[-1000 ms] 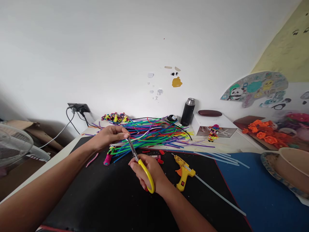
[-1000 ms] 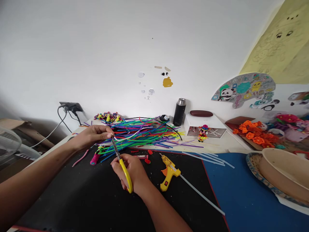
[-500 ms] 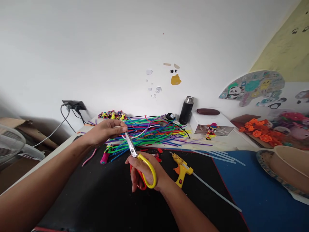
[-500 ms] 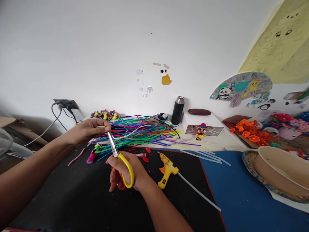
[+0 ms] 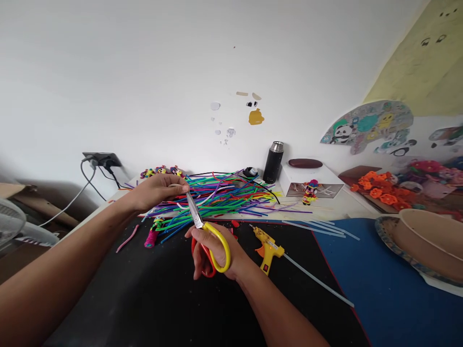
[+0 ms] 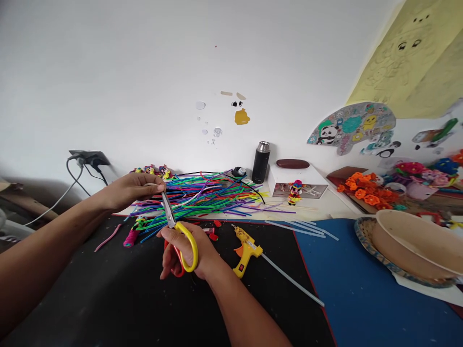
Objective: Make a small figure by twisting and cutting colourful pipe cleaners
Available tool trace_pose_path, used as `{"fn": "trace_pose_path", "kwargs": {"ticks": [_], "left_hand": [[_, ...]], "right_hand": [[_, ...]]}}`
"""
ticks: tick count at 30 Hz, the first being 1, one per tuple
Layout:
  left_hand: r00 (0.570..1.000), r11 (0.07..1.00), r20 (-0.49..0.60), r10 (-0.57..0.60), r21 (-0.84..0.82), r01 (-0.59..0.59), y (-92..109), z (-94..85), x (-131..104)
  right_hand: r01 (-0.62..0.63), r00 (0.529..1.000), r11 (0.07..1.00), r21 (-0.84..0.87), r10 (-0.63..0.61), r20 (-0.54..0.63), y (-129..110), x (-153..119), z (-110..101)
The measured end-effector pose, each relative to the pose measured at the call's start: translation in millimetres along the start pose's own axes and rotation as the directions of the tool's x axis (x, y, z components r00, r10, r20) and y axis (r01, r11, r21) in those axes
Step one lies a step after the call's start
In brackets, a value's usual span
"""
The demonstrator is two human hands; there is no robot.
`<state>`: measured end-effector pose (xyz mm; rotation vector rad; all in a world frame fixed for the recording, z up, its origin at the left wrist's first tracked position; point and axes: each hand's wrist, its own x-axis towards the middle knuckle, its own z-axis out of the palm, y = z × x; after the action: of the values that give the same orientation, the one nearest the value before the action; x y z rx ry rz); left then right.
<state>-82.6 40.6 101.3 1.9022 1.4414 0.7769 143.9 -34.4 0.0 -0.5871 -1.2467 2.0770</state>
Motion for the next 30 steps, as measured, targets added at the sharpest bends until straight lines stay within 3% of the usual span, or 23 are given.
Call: {"fn": "trace_pose_path", "kwargs": {"ticks": [3,6,13,22,24,25,27,30], "left_hand": [[0.997,0.998,0.076,0.008,0.059,-0.012,5.3,-0.7,1.2],[0.997,0.998,0.079,0.005,0.063,-0.010,9.6,0.3,2.3],[0.999,0.999,0.035,-0.001,-0.044,0.002,3.4,6.7,9.8],[0.987,0.982,0.125,-0.104,-0.142,0.121,-1.5,6.7,13.6],[0.993,0.979,0.028,-0.116,-0.163,0.119,-1.2,-0.5,15.6],[0.989,0.976,-0.073,-0.126,-0.186,0.110,-1.7,-8.0,16.5],[0.943,0.962,-0.291,-0.164,-0.258,0.087,-4.2,-29.5,15.8],[0.918,0.964,-0.334,-0.214,-0.224,0.144,-11.3,-61.3,4.5]], "right_hand": [[0.003,1.000,1.000,-0.008,-0.003,0.001,0.4,0.0,0.0],[0.017,1.000,1.000,-0.013,-0.017,0.006,0.3,0.5,-0.1],[0.015,1.000,1.000,-0.011,-0.015,0.010,-2.7,-0.5,0.4],[0.009,0.998,1.000,0.007,-0.009,0.059,-5.5,-2.3,-3.7],[-0.024,0.997,1.000,-0.009,0.024,0.079,-4.7,-5.4,-1.4],[-0.068,0.991,0.997,-0.037,0.072,0.110,-3.3,-7.6,1.7],[-0.196,0.948,0.971,-0.138,0.224,0.226,1.7,-12.9,11.8],[-0.289,0.869,0.926,-0.244,0.361,0.340,12.0,-19.8,29.3]]}}
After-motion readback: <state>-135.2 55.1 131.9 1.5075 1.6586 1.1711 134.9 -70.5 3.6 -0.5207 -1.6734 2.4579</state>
